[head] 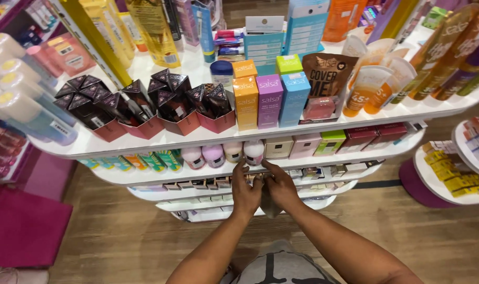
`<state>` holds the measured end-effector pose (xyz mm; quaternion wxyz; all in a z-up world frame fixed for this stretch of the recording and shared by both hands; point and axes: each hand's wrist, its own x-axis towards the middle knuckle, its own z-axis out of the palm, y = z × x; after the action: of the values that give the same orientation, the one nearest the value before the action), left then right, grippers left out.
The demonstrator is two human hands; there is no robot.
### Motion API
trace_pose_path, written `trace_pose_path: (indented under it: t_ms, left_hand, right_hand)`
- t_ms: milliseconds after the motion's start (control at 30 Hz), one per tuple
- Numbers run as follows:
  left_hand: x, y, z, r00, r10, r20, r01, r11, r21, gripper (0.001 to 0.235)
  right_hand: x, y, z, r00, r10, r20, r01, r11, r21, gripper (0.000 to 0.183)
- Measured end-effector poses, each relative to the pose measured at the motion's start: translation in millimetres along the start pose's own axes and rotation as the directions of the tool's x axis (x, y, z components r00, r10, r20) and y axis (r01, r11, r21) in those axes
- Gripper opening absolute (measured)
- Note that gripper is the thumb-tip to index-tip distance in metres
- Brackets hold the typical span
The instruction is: The person wipes cosmetic products on a store shelf using a cloth. They pick up small boxes and bottles, wipe them, and place them back on the shelf.
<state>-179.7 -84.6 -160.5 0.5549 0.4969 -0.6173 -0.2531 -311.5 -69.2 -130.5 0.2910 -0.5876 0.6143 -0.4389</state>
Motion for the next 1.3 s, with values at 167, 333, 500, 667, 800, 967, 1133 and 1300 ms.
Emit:
trace_pose_path:
  t_ms: [167, 333, 500, 667, 800, 967, 1133, 1300]
  left_hand:
    - [3, -11, 3, 1.0, 0.001, -0.018, -0.001, 0.999, 0.033, 0.065]
    - [6, 1, -3, 0.999, 0.014, -0.038, -0.012, 0.998, 0.056, 0.063]
    - [6, 5, -2, 1.0, 0.014, 0.001, -0.014, 1.0, 0.016, 0.069]
    - [4, -3, -1, 1.0, 0.019, 0.012, -0.019, 0.999, 0.032, 0.07]
    - [5, -3, -2, 0.999, 0.012, 0.03, -0.013, 0.999, 0.039, 0.068]
    - [8, -9, 0, 1.0, 0.011, -0.018, -0.01, 1.0, 0.028, 0.063]
    - [31, 2, -15, 0.982, -0.148, -0.121, 0.133, 0.983, -0.129, 0.051]
    - [61, 31, -40, 0.969, -0.232, -0.083, 0.227, 0.972, -0.067, 0.049]
  right_hand:
    - [10, 22, 3, 1.0, 0.018, 0.026, -0.019, 0.999, 0.036, 0.05]
    - [5, 6, 2, 0.997, 0.082, 0.01, -0.083, 0.994, 0.065, 0.046]
    - [5, 9, 3, 0.997, 0.076, -0.006, -0.075, 0.991, 0.112, 0.042]
    - [7, 20, 6, 0.999, 0.03, -0.009, -0.029, 0.995, 0.094, 0.043]
    - [11, 32, 9, 1.0, -0.002, -0.018, 0.004, 0.995, 0.095, 0.04]
    - [10, 20, 5, 1.0, 0.003, -0.007, -0.002, 0.995, 0.095, 0.041]
    - [3, 18, 5, 0.996, 0.092, -0.014, -0.09, 0.992, 0.084, 0.038]
    - [-2, -1, 7, 0.986, 0.166, 0.019, -0.167, 0.978, 0.122, 0.033]
